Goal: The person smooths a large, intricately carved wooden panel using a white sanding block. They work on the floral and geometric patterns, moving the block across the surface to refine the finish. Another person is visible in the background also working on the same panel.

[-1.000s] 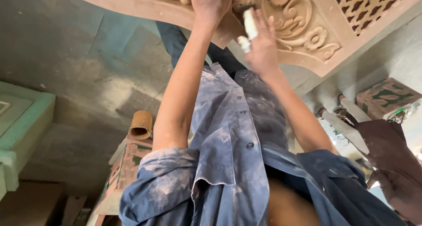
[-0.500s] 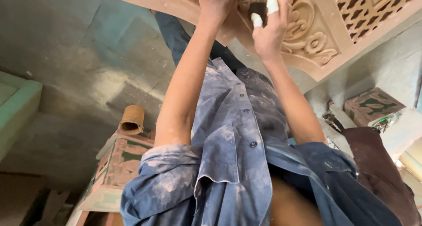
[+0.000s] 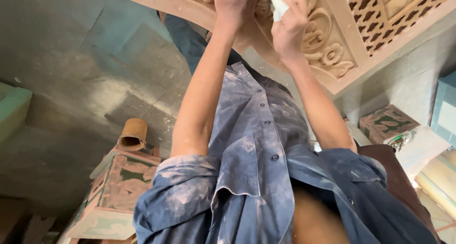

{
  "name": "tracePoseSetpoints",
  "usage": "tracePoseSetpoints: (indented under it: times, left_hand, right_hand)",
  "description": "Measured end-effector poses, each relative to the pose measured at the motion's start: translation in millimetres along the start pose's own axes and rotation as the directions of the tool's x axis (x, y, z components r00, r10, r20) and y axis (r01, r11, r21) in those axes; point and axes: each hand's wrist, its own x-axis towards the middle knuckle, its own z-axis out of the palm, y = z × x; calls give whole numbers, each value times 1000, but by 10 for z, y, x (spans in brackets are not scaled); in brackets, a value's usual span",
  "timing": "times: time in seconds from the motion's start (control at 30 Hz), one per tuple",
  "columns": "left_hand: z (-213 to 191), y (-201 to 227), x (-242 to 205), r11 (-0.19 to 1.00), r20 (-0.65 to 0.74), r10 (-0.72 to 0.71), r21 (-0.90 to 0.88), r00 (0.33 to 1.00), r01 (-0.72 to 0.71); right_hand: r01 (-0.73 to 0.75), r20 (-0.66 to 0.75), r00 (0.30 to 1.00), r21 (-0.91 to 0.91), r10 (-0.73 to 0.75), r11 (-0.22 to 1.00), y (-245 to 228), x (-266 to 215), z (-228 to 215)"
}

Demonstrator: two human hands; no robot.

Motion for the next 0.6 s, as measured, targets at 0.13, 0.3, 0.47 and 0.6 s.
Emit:
tracePoseSetpoints:
  times: [0.13, 0.3, 0.47, 0.6]
  left_hand:
    - [-15, -40, -28, 1000, -6, -14, 22, 1000, 14]
    - [208, -87, -57, 998, 96, -37, 57, 995, 31]
    - [237, -89, -224, 996, 113, -68, 59, 991, 61]
    - [310, -34, -232, 995, 118, -91, 49, 989, 86]
  right_hand:
    - [123, 33, 992, -70, -121, 990, 19, -43, 137]
    - [222, 112, 971, -84, -212, 971, 121, 20, 99]
    - [26, 125, 992, -3, -25, 1000, 241, 163, 6]
    - [-90, 282, 957, 54, 71, 994, 357, 320, -59]
